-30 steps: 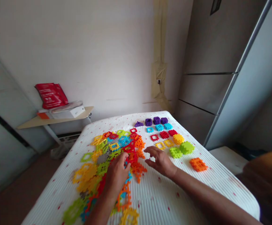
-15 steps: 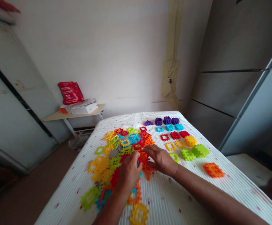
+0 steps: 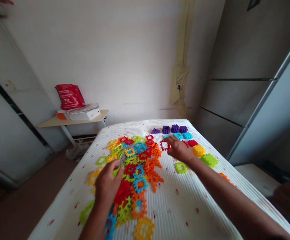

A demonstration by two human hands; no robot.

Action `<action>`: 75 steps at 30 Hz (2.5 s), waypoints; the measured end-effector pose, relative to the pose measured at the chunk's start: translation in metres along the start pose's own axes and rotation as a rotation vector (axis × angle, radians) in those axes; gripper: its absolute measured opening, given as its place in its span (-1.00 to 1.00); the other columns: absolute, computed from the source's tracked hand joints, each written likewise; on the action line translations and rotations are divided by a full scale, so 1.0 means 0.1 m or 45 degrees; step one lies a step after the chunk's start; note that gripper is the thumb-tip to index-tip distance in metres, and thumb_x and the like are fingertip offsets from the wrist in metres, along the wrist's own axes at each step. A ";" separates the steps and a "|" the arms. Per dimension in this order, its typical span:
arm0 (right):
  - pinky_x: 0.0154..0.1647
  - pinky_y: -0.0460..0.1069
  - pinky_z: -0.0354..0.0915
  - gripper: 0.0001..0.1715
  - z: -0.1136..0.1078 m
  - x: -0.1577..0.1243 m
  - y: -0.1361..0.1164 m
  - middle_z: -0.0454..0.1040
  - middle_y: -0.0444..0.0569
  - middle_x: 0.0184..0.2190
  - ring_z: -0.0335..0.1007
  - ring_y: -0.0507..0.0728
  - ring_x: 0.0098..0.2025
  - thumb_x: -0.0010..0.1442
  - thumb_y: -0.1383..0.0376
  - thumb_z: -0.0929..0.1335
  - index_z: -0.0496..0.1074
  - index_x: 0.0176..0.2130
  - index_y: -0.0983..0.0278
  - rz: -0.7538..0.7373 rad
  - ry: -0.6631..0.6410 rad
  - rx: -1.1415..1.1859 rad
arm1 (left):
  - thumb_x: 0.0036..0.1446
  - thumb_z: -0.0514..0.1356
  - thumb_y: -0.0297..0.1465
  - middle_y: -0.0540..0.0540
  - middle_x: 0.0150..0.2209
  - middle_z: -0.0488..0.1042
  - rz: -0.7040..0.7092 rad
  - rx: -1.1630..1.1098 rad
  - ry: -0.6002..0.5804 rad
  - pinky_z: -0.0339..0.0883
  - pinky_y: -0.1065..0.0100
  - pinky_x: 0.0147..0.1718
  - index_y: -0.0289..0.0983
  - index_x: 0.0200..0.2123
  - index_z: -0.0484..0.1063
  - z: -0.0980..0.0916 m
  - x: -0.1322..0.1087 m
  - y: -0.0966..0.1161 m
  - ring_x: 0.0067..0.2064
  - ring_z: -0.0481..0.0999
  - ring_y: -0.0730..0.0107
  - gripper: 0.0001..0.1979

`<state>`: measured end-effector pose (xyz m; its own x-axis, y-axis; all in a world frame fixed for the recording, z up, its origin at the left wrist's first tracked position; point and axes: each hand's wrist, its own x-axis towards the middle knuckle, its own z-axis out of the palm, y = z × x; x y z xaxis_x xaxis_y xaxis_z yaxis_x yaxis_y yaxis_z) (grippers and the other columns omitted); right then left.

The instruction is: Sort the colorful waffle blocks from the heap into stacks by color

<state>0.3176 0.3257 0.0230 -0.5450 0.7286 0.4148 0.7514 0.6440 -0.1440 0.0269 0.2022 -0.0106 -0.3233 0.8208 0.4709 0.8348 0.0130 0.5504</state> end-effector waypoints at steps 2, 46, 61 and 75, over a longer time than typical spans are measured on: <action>0.04 0.04 0.20 -0.45 -0.09 0.09 0.31 0.40 0.12 -0.04 0.27 0.19 0.00 -0.03 0.51 0.34 0.34 0.01 0.38 0.124 -0.094 -0.121 | 0.03 0.06 -0.22 -0.05 -0.23 0.54 -0.144 0.044 0.053 0.32 0.34 -0.12 -0.19 -0.23 0.42 -0.10 0.05 -0.24 -0.19 0.51 0.28 -0.72; -0.36 -0.11 0.19 -0.78 0.42 -0.50 -0.55 0.46 -0.03 -0.39 0.36 0.05 -0.34 0.24 0.40 0.19 0.39 -0.34 0.30 -0.234 -0.315 -0.145 | 0.08 0.04 -0.41 -0.06 -0.13 0.53 0.144 0.491 -0.410 0.25 0.36 -0.04 -0.17 -0.23 0.51 0.40 1.20 0.00 -0.04 0.44 0.31 -0.73; -0.44 -0.06 0.16 -0.71 0.68 -0.74 -0.62 0.41 -0.02 -0.40 0.28 0.06 -0.41 0.30 0.36 0.13 0.34 -0.38 0.29 -0.280 -0.125 -0.070 | 0.08 0.04 -0.33 -0.23 -0.06 0.46 -0.059 0.641 -0.458 0.19 0.04 -0.08 -0.17 -0.15 0.46 1.05 1.43 -0.05 0.03 0.34 0.05 -0.71; -0.42 -0.09 0.18 -0.79 0.68 -0.71 -0.58 0.41 -0.05 -0.43 0.30 0.04 -0.42 0.23 0.36 0.19 0.33 -0.40 0.29 -0.206 -0.123 0.058 | -0.02 0.13 -0.35 -0.08 -0.21 0.50 0.257 0.378 -0.284 0.25 0.29 -0.09 -0.21 -0.29 0.37 0.55 1.08 0.28 -0.10 0.42 0.25 -0.83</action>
<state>0.2877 0.2525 -0.0588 -0.6923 0.6322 0.3480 0.6345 0.7629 -0.1238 0.0403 0.3225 0.0179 -0.0626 0.9268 0.3704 0.9742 -0.0238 0.2243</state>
